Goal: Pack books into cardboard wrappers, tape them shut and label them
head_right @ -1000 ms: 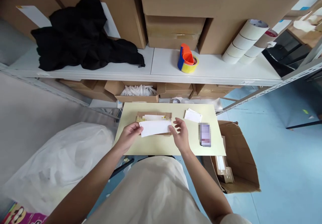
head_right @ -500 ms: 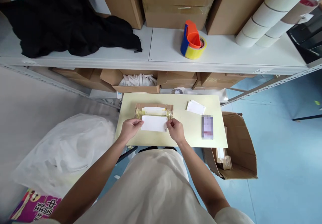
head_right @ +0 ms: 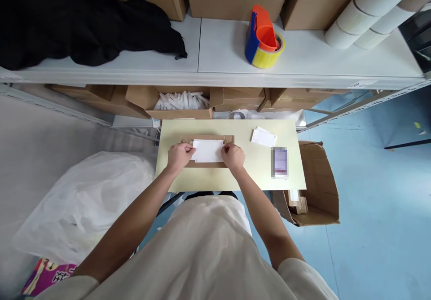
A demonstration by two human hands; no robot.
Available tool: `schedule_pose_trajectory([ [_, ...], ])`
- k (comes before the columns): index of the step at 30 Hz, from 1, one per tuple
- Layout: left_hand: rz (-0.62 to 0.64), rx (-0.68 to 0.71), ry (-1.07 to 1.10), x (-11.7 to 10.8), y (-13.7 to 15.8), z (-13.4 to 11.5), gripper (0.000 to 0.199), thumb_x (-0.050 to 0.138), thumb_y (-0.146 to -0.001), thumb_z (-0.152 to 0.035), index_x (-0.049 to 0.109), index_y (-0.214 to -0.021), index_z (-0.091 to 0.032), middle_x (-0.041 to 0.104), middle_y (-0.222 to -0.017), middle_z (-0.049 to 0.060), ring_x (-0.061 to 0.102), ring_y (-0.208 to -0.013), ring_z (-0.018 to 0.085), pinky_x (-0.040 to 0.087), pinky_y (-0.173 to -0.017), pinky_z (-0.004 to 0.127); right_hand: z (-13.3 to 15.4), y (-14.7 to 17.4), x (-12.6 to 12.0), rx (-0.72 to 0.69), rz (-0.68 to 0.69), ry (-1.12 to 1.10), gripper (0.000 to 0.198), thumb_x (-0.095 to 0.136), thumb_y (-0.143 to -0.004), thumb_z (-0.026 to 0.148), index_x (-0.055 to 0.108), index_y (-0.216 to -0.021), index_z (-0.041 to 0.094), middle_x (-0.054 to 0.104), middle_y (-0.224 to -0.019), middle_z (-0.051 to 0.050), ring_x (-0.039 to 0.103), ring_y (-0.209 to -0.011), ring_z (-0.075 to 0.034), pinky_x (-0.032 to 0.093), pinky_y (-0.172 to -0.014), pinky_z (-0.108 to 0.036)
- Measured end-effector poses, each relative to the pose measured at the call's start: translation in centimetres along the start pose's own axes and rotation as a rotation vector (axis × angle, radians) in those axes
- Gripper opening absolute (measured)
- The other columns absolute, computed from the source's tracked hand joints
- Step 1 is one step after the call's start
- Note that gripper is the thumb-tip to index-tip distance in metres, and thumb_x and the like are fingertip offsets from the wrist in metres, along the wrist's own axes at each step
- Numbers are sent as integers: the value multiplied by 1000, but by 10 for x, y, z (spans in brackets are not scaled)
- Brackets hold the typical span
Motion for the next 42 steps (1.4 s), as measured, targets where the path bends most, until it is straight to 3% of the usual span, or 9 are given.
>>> schedule_pose_trajectory([
  [7,2,-70,-201,-5,-2,-2,21,65,-73,-37,68,-88,-21,74,-80,8,67,-84,29,48,-69,37,3,2,8,-13,-62,153,17,48,-84,27,63,-86,20,67,-85,-9,62,-75,-21,40,-64,-29],
  [12,-15,-63,-229,-12,-4,8,39,68,-69,-49,64,-95,-20,71,-87,10,65,-85,30,49,-69,37,-3,4,5,-55,-112,128,25,47,-85,29,58,-105,18,66,-93,-10,60,-77,-22,40,-65,-30],
  [17,-26,380,-208,-7,13,-17,31,50,-86,-36,62,-108,-18,64,-115,13,56,-112,28,44,-93,40,7,18,-8,-326,-234,98,36,37,-89,20,54,-120,14,60,-118,-17,53,-108,-28,41,-86,-38],
  [20,85,640,-281,14,25,-38,38,37,-92,-31,58,-122,-19,50,-139,10,41,-131,26,31,-107,43,30,28,7,-587,-114,204,46,33,-93,27,46,-134,12,48,-139,-16,40,-129,-28,32,-103,-42],
  [22,138,666,-347,28,26,-41,45,34,-93,-31,49,-133,-19,40,-148,9,30,-139,26,24,-112,45,39,31,24,-672,-5,307,53,31,-95,35,38,-142,11,39,-147,-15,30,-137,-28,24,-110,-43],
  [26,159,633,-442,44,22,-32,61,36,-92,-45,32,-146,-17,26,-154,11,21,-143,27,14,-114,51,32,32,40,-640,26,440,64,29,-95,48,28,-147,11,27,-153,-14,22,-142,-29,11,-114,-51],
  [32,138,716,-491,42,31,-22,77,36,-86,-62,26,-148,-16,21,-155,15,16,-143,33,2,-110,64,9,38,28,-539,-150,496,73,30,-92,56,23,-148,10,24,-153,-19,17,-142,-36,7,-109,-63],
  [38,201,847,-491,46,50,-20,80,36,-85,-66,25,-148,-19,21,-155,13,16,-143,32,3,-112,60,28,62,57,-722,-89,526,77,27,-91,61,23,-149,10,22,-155,-14,15,-143,-32,9,-113,-54],
  [42,211,829,-497,43,52,-14,81,39,-84,-65,23,-149,-17,23,-155,13,17,-143,32,6,-112,59,21,64,62,-701,-70,524,74,27,-92,58,22,-149,10,24,-154,-13,18,-143,-29,14,-114,-50],
])
Point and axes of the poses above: each hand's wrist, its own y-axis away from the middle knuckle, its own x-axis out of the palm, z = x × y, the point moved 7 cm from there along -y, towards the middle knuckle
